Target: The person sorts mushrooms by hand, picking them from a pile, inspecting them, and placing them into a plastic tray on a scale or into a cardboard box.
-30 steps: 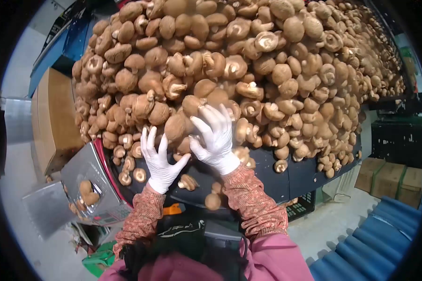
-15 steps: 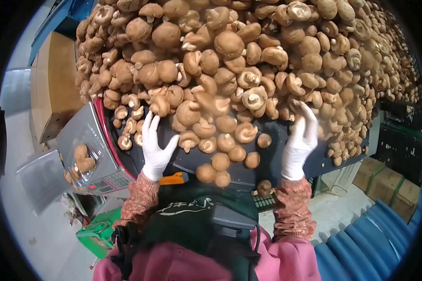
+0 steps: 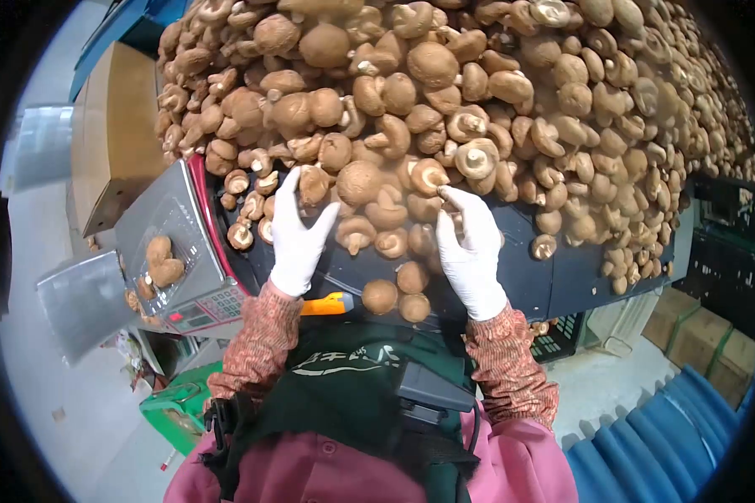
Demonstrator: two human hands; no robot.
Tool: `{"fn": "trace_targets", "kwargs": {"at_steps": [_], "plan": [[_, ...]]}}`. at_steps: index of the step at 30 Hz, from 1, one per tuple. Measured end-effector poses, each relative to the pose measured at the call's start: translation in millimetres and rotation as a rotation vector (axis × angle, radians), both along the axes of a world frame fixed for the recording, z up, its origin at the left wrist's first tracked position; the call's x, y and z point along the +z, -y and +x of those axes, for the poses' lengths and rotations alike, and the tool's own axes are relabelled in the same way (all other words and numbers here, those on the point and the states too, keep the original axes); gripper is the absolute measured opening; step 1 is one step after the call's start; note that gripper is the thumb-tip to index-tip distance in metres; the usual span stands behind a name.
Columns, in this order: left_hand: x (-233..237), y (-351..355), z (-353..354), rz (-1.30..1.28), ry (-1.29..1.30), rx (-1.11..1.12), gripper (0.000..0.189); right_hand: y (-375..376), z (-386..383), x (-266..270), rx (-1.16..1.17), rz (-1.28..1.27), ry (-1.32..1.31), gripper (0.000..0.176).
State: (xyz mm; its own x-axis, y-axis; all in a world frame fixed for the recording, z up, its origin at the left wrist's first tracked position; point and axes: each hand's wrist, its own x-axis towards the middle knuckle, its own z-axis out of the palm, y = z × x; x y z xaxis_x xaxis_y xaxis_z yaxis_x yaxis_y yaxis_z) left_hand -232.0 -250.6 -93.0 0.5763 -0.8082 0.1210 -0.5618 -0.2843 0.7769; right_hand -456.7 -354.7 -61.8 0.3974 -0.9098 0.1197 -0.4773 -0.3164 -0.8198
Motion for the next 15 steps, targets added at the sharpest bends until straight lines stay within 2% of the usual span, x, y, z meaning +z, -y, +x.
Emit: {"fn": "trace_targets", "kwargs": {"at_steps": [2,3,4,6,10,11,14,15], "plan": [[-8.6,3.6,7.7,0.045,-0.030,-0.016,0.066,0.2,10.0,-0.8,0.038,-0.042,0.003,0.030],[-10.0,6.7,9.1,-0.014,-0.123,0.023,0.059,-1.5,15.6,4.3,0.058,0.001,0.043,0.030],[-8.9,8.5,11.3,-0.123,-0.471,0.069,0.058,-2.9,19.3,6.9,0.080,0.026,0.052,0.030],[20.5,1.0,18.2,-0.149,-0.935,0.086,0.060,-7.1,25.1,10.4,0.121,0.079,0.071,0.031],[33.7,-12.9,20.4,-0.234,-1.128,-0.009,0.069,-17.6,41.9,12.7,0.157,0.384,0.188,0.032],[39.8,-15.7,19.8,-0.239,-1.161,-0.023,0.075,-19.7,46.2,11.8,0.172,0.351,0.174,0.032],[50.5,-22.9,18.9,-0.187,-1.248,-0.027,0.076,-18.6,58.0,13.6,0.257,0.209,0.097,0.032],[47.8,-25.2,19.2,-0.165,-1.173,-0.019,0.074,-17.9,60.6,10.6,0.231,0.215,0.091,0.033]]}}
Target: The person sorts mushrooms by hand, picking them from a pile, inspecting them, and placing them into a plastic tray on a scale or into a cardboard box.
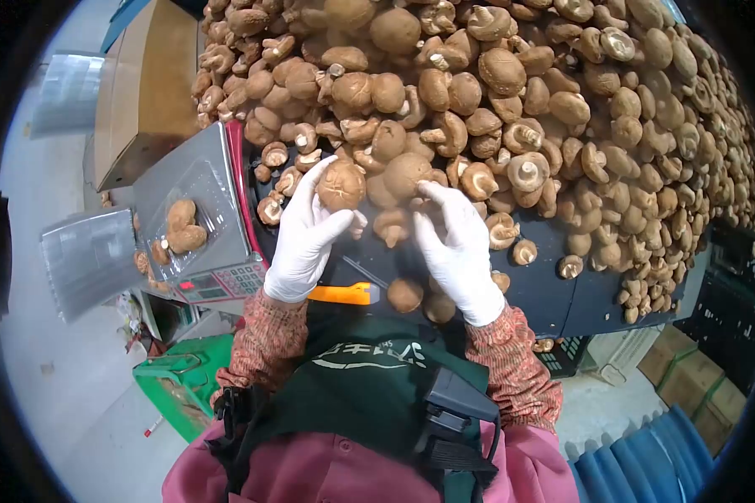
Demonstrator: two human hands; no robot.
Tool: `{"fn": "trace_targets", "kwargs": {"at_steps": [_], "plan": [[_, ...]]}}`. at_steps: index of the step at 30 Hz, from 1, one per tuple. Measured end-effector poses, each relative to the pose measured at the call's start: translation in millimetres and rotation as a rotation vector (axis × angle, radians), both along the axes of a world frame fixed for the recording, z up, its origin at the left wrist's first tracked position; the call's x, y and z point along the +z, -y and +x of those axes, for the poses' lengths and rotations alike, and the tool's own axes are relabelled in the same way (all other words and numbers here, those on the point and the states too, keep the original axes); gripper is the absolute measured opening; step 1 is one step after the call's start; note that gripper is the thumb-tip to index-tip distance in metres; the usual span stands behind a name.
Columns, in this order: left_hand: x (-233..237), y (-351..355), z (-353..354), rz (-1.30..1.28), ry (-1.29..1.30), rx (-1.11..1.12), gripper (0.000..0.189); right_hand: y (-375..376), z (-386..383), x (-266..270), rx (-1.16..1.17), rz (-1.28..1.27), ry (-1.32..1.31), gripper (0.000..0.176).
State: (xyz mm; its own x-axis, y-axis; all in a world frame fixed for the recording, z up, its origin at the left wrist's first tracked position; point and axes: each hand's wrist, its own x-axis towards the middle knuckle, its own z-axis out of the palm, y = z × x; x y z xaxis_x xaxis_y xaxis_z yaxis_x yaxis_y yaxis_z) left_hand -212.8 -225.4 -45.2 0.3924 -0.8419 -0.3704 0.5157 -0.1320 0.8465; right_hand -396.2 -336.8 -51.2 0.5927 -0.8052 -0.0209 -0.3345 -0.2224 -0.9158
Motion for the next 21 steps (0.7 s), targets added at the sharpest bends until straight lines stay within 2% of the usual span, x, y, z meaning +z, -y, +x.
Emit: {"fn": "trace_targets", "kwargs": {"at_steps": [3,4,8,11,12,16,17,19,20,21], "plan": [[-6.6,-4.9,-0.5,0.057,0.179,0.001,0.069,9.4,6.1,-12.6,-0.019,-0.393,-0.156,0.039],[-3.6,-5.9,-1.6,0.069,0.213,0.002,0.068,13.4,7.7,-19.7,-0.001,-0.587,-0.201,0.051],[-1.0,-9.8,-10.1,0.066,0.330,0.036,0.067,16.2,30.9,-23.3,0.097,-0.596,-0.506,0.069],[-2.1,-16.8,-10.6,0.091,0.486,0.008,0.068,20.5,38.2,-34.9,0.092,-0.578,-0.509,0.068],[-2.6,-19.6,-9.8,0.099,0.502,-0.004,0.068,21.0,39.7,-26.0,0.095,-0.549,-0.582,0.066],[-2.0,-29.8,-8.2,0.012,0.203,0.048,0.065,27.5,18.8,-5.4,0.014,0.561,0.124,0.055],[-1.2,-32.0,-6.8,-0.011,0.161,0.040,0.065,25.3,16.2,-0.9,0.007,0.841,0.476,0.052],[1.5,-33.4,-6.2,-0.067,0.080,0.029,0.066,26.7,-3.7,-8.8,0.095,1.301,0.842,0.054],[4.0,-33.7,-8.2,-0.101,-0.075,0.041,0.069,29.5,-12.6,-22.8,0.218,1.412,0.942,0.057],[7.2,-34.3,-9.4,-0.116,-0.109,0.037,0.070,26.5,-12.4,-16.7,0.180,1.446,0.966,0.057]]}}
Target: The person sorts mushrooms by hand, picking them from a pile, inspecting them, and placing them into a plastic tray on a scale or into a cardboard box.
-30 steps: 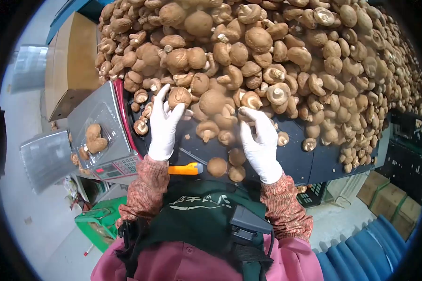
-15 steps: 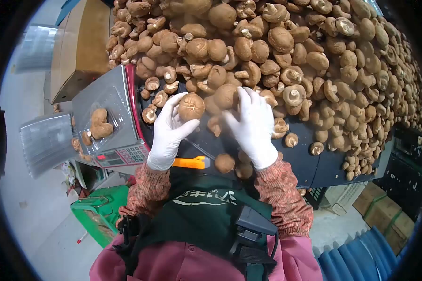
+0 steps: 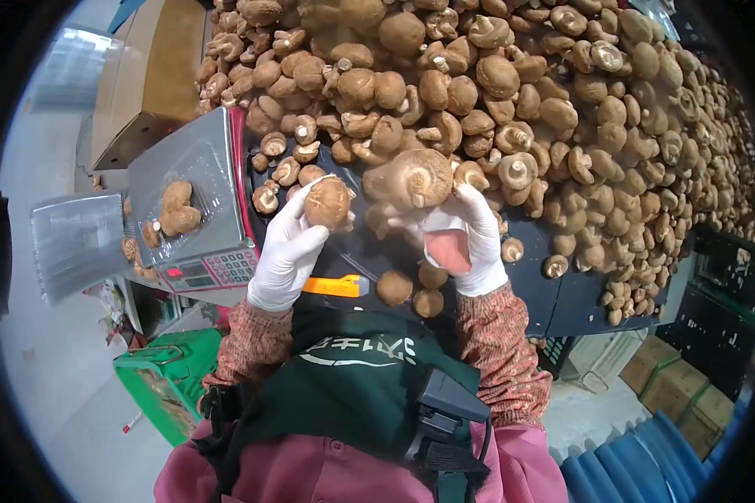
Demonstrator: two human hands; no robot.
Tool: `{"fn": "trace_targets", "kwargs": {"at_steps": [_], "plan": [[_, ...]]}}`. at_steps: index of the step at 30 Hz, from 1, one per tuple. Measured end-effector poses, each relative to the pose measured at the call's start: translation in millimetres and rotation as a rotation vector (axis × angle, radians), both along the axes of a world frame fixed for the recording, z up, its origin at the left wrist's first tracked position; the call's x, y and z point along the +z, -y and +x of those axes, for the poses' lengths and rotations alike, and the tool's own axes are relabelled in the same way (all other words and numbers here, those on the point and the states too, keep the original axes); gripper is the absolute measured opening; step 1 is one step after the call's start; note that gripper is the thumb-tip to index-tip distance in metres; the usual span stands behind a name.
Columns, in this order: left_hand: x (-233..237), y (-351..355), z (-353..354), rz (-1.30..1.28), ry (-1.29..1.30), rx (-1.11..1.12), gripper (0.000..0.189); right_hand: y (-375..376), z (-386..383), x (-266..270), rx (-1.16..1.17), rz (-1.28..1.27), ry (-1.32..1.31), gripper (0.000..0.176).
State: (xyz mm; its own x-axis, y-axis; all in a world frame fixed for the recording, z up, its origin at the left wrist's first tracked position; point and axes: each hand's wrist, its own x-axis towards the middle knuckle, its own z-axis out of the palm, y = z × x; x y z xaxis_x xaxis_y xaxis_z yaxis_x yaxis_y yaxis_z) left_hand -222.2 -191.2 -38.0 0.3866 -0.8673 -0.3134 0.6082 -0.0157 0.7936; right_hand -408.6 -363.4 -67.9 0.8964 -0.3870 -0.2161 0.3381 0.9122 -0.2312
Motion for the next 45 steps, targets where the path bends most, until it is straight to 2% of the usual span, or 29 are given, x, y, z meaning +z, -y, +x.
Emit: {"fn": "trace_targets", "kwargs": {"at_steps": [2,4,6,7,8,9,11,12,13,18,19,20,22,23,26,27,28,31,34,36,37,38,39,42,45], "plan": [[8.2,-5.2,-1.3,-0.023,-0.064,-0.009,0.072,-14.2,2.9,14.7,-0.039,0.107,-0.001,0.057],[15.0,-11.3,-2.4,-0.058,-0.117,-0.046,0.074,-20.7,5.4,17.6,-0.018,0.103,0.092,0.059],[21.3,-23.0,2.5,-0.060,-0.103,-0.089,0.072,-29.4,9.8,18.3,0.004,0.148,0.188,0.063],[20.7,-28.7,1.6,-0.049,0.017,-0.067,0.075,-34.2,11.7,19.5,0.007,0.122,0.107,0.064],[17.5,-36.7,2.1,-0.047,0.160,-0.034,0.076,-40.6,14.8,25.1,0.013,0.003,-0.011,0.066],[21.1,-47.5,8.6,-0.065,0.187,-0.047,0.076,-49.6,32.2,34.4,0.018,-0.148,-0.097,0.066],[29.1,-70.1,17.9,-0.054,0.094,-0.066,0.070,-63.2,62.7,56.6,0.075,-0.475,-0.266,0.068],[36.2,-80.0,23.4,-0.050,0.006,-0.080,0.069,-69.5,76.6,60.5,0.101,-0.548,-0.266,0.066],[41.5,-92.3,28.9,-0.029,0.034,-0.073,0.069,-77.7,91.4,66.9,0.126,-0.673,-0.339,0.066],[36.4,-152.0,55.9,0.040,0.445,0.101,0.067,-124.2,170.8,94.2,0.148,-1.095,-0.508,0.062],[41.7,-162.7,61.2,0.075,0.409,0.154,0.072,-129.4,185.7,88.4,0.059,-1.446,-0.601,0.063],[39.3,-173.8,67.7,0.093,0.521,0.199,0.072,-128.7,203.1,67.2,-0.114,-1.744,-0.541,0.064],[31.0,-193.0,81.4,0.140,0.650,0.243,0.072,-131.6,232.3,65.7,-0.228,-2.246,-0.537,0.062],[30.3,-200.3,87.3,0.192,0.725,0.257,0.072,-132.7,240.3,68.2,-0.147,-2.399,-0.544,0.058],[43.5,-213.2,109.8,0.260,0.968,0.343,0.068,-133.5,246.3,55.6,-0.083,-2.518,-0.537,0.055],[42.2,-216.7,116.9,0.278,0.922,0.407,0.066,-134.4,243.3,66.6,-0.112,-2.425,-0.590,0.051],[46.6,-215.9,127.8,0.269,1.004,0.473,0.066,-128.5,233.2,68.9,-0.226,-2.380,-0.606,0.047],[47.0,-209.5,166.7,0.360,1.201,0.535,0.065,-109.4,198.5,70.3,-0.191,-2.060,-0.843,0.044],[37.4,-189.3,202.9,0.436,1.450,0.476,0.065,-104.4,147.8,60.4,-0.162,-1.810,-1.090,0.041],[28.0,-182.5,214.6,0.592,1.581,0.319,0.068,-114.7,122.0,64.3,-0.172,-1.647,-1.149,0.039],[13.2,-181.1,218.8,0.633,1.634,0.259,0.070,-116.2,102.8,59.1,-0.165,-1.763,-1.214,0.038],[2.8,-180.8,222.3,0.676,1.685,0.197,0.072,-122.0,87.0,51.1,-0.191,-1.525,-1.265,0.038],[5.5,-180.4,225.3,0.713,1.591,0.125,0.077,-129.2,79.1,57.1,-0.192,-1.508,-1.320,0.037],[17.5,-192.3,233.1,0.635,1.480,0.093,0.078,-139.4,51.8,54.0,-0.204,-1.502,-1.410,0.036],[22.0,-210.0,240.5,0.515,1.372,0.215,0.067,-136.9,33.3,47.8,-0.260,-1.452,-1.382,0.035]]}}
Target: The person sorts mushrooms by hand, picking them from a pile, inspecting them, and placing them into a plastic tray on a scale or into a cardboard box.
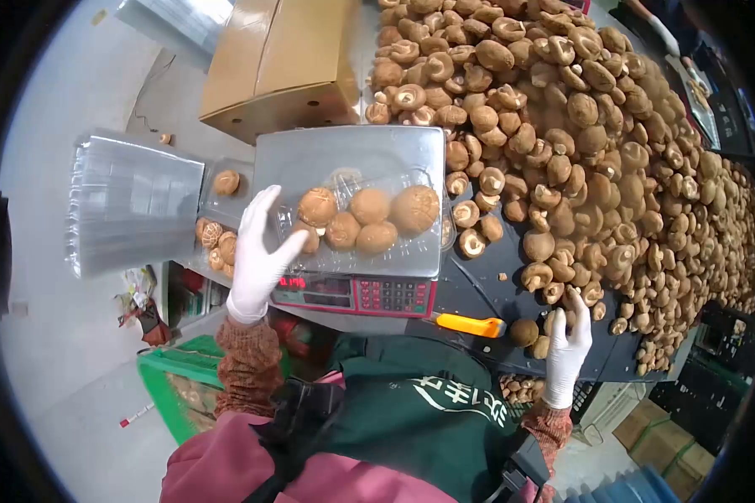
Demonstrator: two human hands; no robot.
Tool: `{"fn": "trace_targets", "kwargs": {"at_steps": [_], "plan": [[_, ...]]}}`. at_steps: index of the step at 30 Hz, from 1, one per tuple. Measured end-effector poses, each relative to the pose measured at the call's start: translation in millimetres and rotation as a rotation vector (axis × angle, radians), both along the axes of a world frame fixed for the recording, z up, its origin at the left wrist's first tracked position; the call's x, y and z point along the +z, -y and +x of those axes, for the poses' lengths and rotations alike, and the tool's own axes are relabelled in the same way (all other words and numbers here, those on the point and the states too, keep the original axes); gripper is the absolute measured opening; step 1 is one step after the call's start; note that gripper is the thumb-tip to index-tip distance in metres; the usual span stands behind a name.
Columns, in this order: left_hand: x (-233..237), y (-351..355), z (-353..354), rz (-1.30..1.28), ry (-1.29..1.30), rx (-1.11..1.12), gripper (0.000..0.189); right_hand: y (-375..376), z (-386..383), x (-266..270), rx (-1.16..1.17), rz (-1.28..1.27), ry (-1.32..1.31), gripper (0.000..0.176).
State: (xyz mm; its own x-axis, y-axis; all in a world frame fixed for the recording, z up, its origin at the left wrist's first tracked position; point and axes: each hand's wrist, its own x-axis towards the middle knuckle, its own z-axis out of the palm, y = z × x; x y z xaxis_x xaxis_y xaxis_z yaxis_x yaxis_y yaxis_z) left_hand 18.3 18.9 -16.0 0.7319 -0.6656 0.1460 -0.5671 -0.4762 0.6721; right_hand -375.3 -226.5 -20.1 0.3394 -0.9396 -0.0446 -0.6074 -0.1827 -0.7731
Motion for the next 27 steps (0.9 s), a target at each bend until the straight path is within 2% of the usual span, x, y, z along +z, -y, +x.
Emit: {"fn": "trace_targets", "kwargs": {"at_steps": [1,2,3,5,8,9,11,14,17,19,23,25,26,27], "plan": [[5.3,-3.2,2.1,-0.023,-0.039,0.016,0.063,3.3,-5.4,0.3,-0.029,0.060,0.040,0.035],[12.0,-4.5,-1.4,-0.082,-0.070,0.053,0.055,7.2,-9.0,2.6,-0.017,0.014,-0.025,0.035],[10.1,-4.2,-0.7,-0.122,0.020,0.064,0.047,11.0,-11.4,5.9,-0.005,-0.032,-0.092,0.034],[14.6,-0.2,-11.5,-0.148,-0.031,0.096,0.042,17.5,-16.1,10.2,0.004,-0.031,-0.045,0.033],[5.2,13.7,-24.1,-0.145,0.208,0.012,0.035,23.5,-28.5,10.8,-0.006,-0.079,-0.039,0.034],[0.5,15.7,-23.5,-0.141,0.240,0.014,0.034,23.3,-32.8,12.4,-0.038,-0.071,0.000,0.033],[-16.7,19.2,-24.6,-0.156,0.256,-0.024,0.033,25.6,-47.7,14.9,-0.046,-0.157,-0.125,0.031],[-21.8,20.3,-26.3,-0.188,0.147,0.020,0.026,20.2,-96.0,10.6,-0.099,-0.215,-0.121,0.028],[-26.6,14.8,-23.3,-0.119,0.145,0.079,0.027,0.8,-126.7,-3.9,-0.180,-0.148,-0.097,0.023],[-15.8,16.2,-26.6,-0.086,0.249,0.064,0.030,-20.3,-131.5,-16.8,-0.130,-0.045,-0.165,0.021],[10.4,34.4,-60.0,-0.188,0.181,0.100,0.031,-51.7,-82.8,-35.4,0.188,-0.285,-0.276,0.045],[21.5,50.5,-84.9,-0.227,0.145,-0.009,0.032,-50.2,-66.6,-47.7,0.286,-0.160,-0.522,0.053],[22.6,58.8,-99.1,-0.240,0.122,-0.072,0.033,-47.1,-67.1,-66.2,0.325,-0.227,-0.531,0.055],[23.9,66.7,-114.4,-0.254,0.099,-0.134,0.034,-45.9,-67.0,-69.2,0.275,-0.253,-0.425,0.055]]}}
